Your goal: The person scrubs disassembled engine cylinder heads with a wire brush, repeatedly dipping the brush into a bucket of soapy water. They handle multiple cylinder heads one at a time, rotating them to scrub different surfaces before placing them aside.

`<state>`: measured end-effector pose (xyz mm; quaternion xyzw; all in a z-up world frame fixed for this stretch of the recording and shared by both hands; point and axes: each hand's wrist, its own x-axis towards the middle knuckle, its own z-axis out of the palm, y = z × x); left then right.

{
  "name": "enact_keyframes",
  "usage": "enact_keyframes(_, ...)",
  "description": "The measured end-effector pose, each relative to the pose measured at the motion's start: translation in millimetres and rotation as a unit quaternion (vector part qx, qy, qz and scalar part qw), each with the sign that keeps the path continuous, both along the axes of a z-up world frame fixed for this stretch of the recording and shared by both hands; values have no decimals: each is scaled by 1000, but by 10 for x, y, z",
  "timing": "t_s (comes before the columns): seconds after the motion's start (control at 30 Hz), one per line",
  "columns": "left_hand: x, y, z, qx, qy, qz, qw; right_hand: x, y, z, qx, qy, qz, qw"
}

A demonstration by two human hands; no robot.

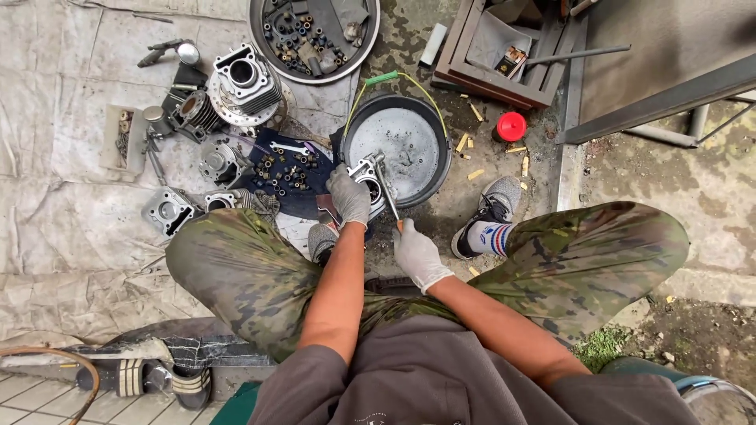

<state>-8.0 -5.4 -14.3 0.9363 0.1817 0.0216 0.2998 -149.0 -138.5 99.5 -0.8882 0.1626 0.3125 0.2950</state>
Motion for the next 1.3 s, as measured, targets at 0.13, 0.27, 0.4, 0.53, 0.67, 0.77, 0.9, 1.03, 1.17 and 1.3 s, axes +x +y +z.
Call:
enact_keyframes(0.13, 44, 9, -100, -16, 9, 0, 1000, 460, 41, 573, -5, -8, 2, 1000)
enact_keyframes(0.27, 2, 38, -40, -12, 2, -12, 1000, 1062, -170, 335, -90, -43, 44, 994)
enact_keyframes(0.4, -17, 57, -86, -21, 3, -4, 1000, 1258, -690, -811, -79, -33, 5, 996)
enact_keyframes(0.53, 22, 59, -172, -30, 8, -1, 1000, 1293, -1020, -2022, -50, 0, -34, 998)
enact_keyframes(0.67, 3, 59, -122, -24, 9, -11, 1000, 1358, -1025, -2028, -57, 38, -42, 997)
enact_keyframes(0.77, 21, 47, -48, -10, 11, -14, 1000, 1547, -935, -2219, -89, 40, 39, 994)
enact_keyframes(0.9, -2, 47, 71, -21, 28, -31, 999, 1546, -939, -2203, -13, 38, -2, 999)
enact_keyframes(1.03, 36, 52, -134, -20, 39, -31, 999, 1332, -809, -624, -4, 44, -51, 998)
enact_keyframes(1.17, 46, 29, -224, 1, 43, -34, 999, 1014, -541, 802, -9, 43, -40, 998)
enact_keyframes(1.3, 21, -16, -83, -11, 23, -30, 999, 707, -380, 1301, -20, 65, 14, 998)
